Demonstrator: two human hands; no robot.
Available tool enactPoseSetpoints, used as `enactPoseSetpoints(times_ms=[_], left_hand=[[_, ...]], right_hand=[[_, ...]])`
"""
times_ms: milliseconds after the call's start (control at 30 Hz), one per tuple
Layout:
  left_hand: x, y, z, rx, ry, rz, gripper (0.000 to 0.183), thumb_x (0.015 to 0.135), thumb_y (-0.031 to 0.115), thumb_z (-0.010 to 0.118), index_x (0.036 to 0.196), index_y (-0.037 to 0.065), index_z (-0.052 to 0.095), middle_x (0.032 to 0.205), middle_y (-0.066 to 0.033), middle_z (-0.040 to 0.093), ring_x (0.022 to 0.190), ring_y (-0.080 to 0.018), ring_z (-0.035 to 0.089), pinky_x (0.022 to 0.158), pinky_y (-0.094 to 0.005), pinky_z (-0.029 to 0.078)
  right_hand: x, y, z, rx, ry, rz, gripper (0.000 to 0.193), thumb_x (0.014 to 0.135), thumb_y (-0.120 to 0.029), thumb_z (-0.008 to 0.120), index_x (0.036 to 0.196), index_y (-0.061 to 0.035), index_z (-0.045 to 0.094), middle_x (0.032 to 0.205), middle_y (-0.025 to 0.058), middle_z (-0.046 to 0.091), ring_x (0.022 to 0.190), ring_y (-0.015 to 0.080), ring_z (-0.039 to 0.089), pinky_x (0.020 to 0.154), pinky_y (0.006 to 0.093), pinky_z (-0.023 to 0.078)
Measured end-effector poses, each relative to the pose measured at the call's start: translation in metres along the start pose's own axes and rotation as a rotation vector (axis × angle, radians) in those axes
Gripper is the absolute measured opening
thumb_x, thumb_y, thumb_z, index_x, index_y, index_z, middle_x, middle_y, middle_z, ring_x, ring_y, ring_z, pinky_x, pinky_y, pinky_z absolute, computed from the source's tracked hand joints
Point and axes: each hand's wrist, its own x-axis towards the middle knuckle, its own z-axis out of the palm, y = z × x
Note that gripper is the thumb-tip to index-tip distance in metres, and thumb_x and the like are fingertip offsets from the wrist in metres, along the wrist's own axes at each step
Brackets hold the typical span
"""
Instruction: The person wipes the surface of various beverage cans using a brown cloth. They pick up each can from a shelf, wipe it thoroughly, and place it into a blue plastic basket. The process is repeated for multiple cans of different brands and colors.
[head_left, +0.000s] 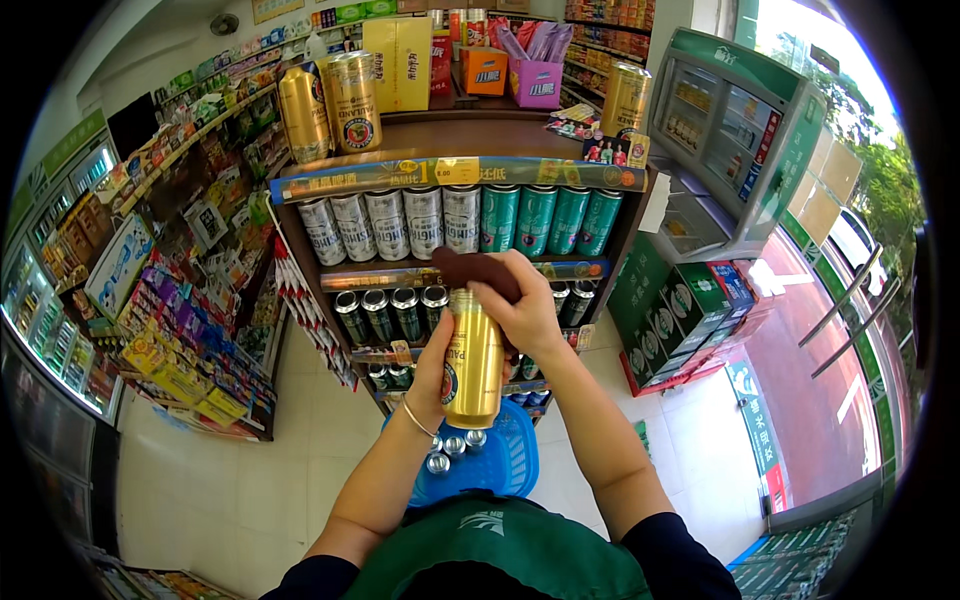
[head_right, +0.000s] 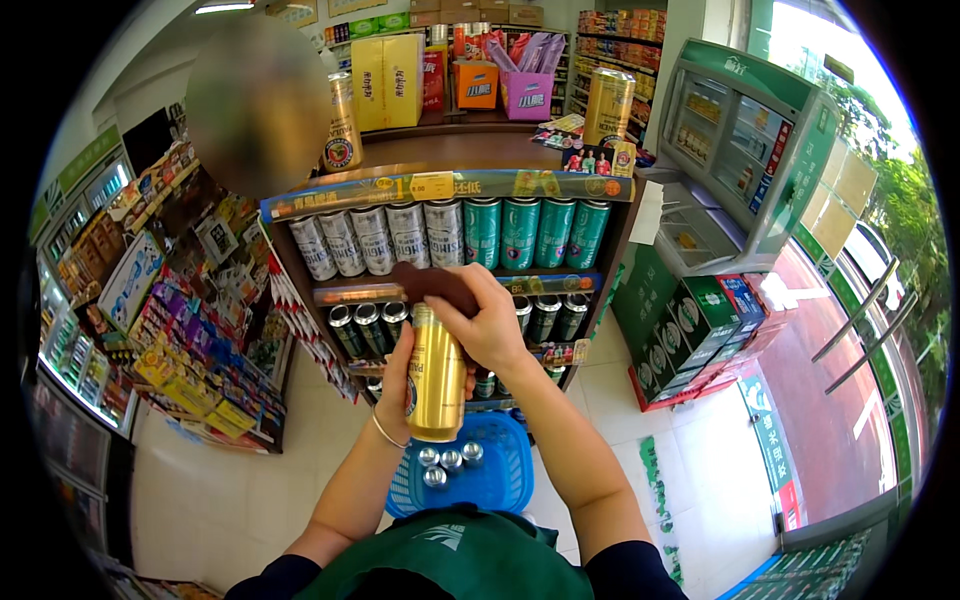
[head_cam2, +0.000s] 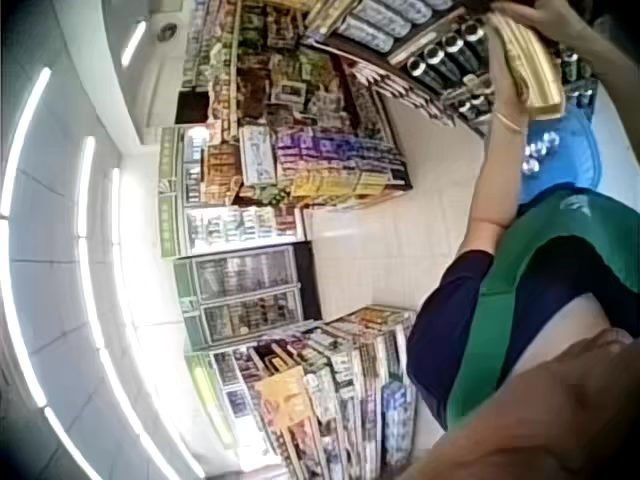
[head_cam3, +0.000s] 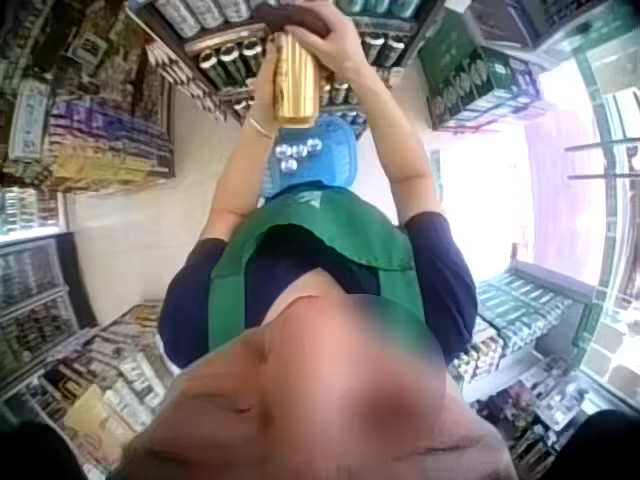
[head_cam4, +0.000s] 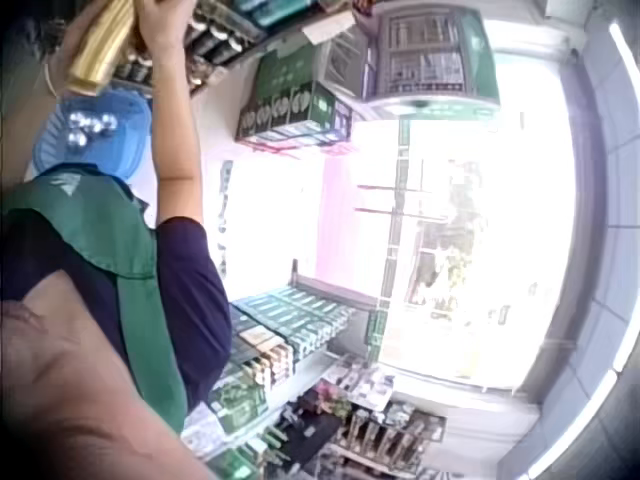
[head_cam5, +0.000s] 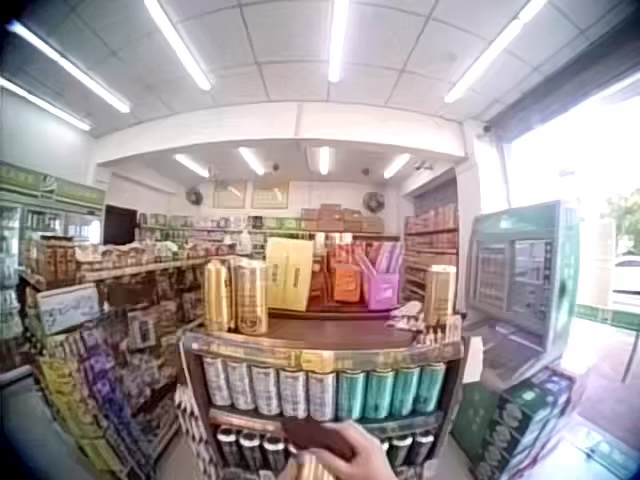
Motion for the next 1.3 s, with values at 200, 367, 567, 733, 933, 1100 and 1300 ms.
enactPoseSetpoints(times_ms=[200, 367, 567, 733, 933, 1100, 1300], left_hand=[[0.000, 0.002, -0.023, -0.032, 0.052, -0.006, 0.055, 0.097, 0.050, 0.035, 0.118, 0.002, 0.053, 0.100, -0.0146, 0.066, 0.083, -0.0251, 0.068, 0.070, -0.0351, 0.058], [0.002, 0.006, -0.040, -0.269, -0.104, 0.106, 0.060, 0.097, 0.052, 0.033, 0.130, 0.004, 0.047, 0.123, -0.0135, 0.057, 0.110, -0.0261, 0.057, 0.097, -0.0394, 0.045], [0.004, -0.019, -0.058, 0.158, 0.192, 0.277, 0.046, 0.099, 0.040, 0.037, 0.119, 0.001, 0.052, 0.110, -0.0155, 0.061, 0.099, -0.0232, 0.061, 0.086, -0.0344, 0.051], [-0.009, 0.012, -0.017, 0.026, 0.129, -0.102, 0.062, 0.096, 0.053, 0.029, 0.111, -0.001, 0.055, 0.086, -0.0198, 0.065, 0.070, -0.0282, 0.067, 0.061, -0.0356, 0.057], [-0.002, 0.013, -0.034, 0.092, 0.233, -0.056, 0.059, 0.096, 0.052, 0.035, 0.111, 0.000, 0.056, 0.093, -0.0167, 0.066, 0.072, -0.0284, 0.067, 0.061, -0.0368, 0.058], [-0.005, 0.004, -0.053, 0.480, 0.226, 0.144, 0.046, 0.100, 0.045, 0.036, 0.121, 0.006, 0.049, 0.098, -0.0053, 0.062, 0.081, -0.0130, 0.061, 0.073, -0.0274, 0.051], [-0.004, 0.001, -0.036, -0.038, 0.273, 0.256, 0.052, 0.098, 0.050, 0.033, 0.131, 0.011, 0.044, 0.122, -0.0074, 0.057, 0.108, -0.0207, 0.059, 0.092, -0.0358, 0.049]], right_hand=[[-0.026, 0.007, 0.015, 0.054, 0.180, -0.024, 0.034, 0.082, -0.003, 0.061, 0.114, 0.0010, 0.055, 0.112, 0.0170, 0.059, 0.102, 0.0304, 0.059, 0.087, 0.0332, 0.045], [-0.069, -0.009, 0.018, -0.291, -0.245, -0.395, 0.059, 0.067, -0.011, 0.068, 0.124, -0.0062, 0.054, 0.135, 0.0161, 0.046, 0.129, 0.0370, 0.037, 0.110, 0.0503, 0.022], [-0.011, -0.032, 0.020, -0.615, -0.341, -0.426, 0.045, 0.066, -0.023, 0.070, 0.108, -0.0091, 0.062, 0.113, 0.0097, 0.060, 0.115, 0.0312, 0.049, 0.105, 0.0503, 0.032], [0.029, 0.028, -0.010, 0.555, -0.659, 0.544, 0.055, 0.075, -0.031, 0.074, 0.120, -0.0050, 0.057, 0.114, 0.0063, 0.061, 0.106, 0.0179, 0.056, 0.093, 0.0348, 0.044], [-0.013, 0.046, 0.022, 1.091, -0.148, 0.647, 0.068, 0.076, -0.025, 0.075, 0.133, -0.0056, 0.044, 0.121, 0.0080, 0.056, 0.107, 0.0198, 0.056, 0.092, 0.0354, 0.047], [0.000, 0.021, 0.029, 0.228, -0.119, 0.397, 0.047, 0.077, -0.021, 0.073, 0.118, -0.0034, 0.058, 0.104, 0.0070, 0.065, 0.092, 0.0131, 0.059, 0.082, 0.0283, 0.047], [-0.019, 0.006, 0.053, 0.039, -0.046, 0.037, 0.048, 0.082, -0.007, 0.061, 0.128, -0.0061, 0.051, 0.136, 0.0178, 0.044, 0.121, 0.0309, 0.049, 0.099, 0.0340, 0.039]])
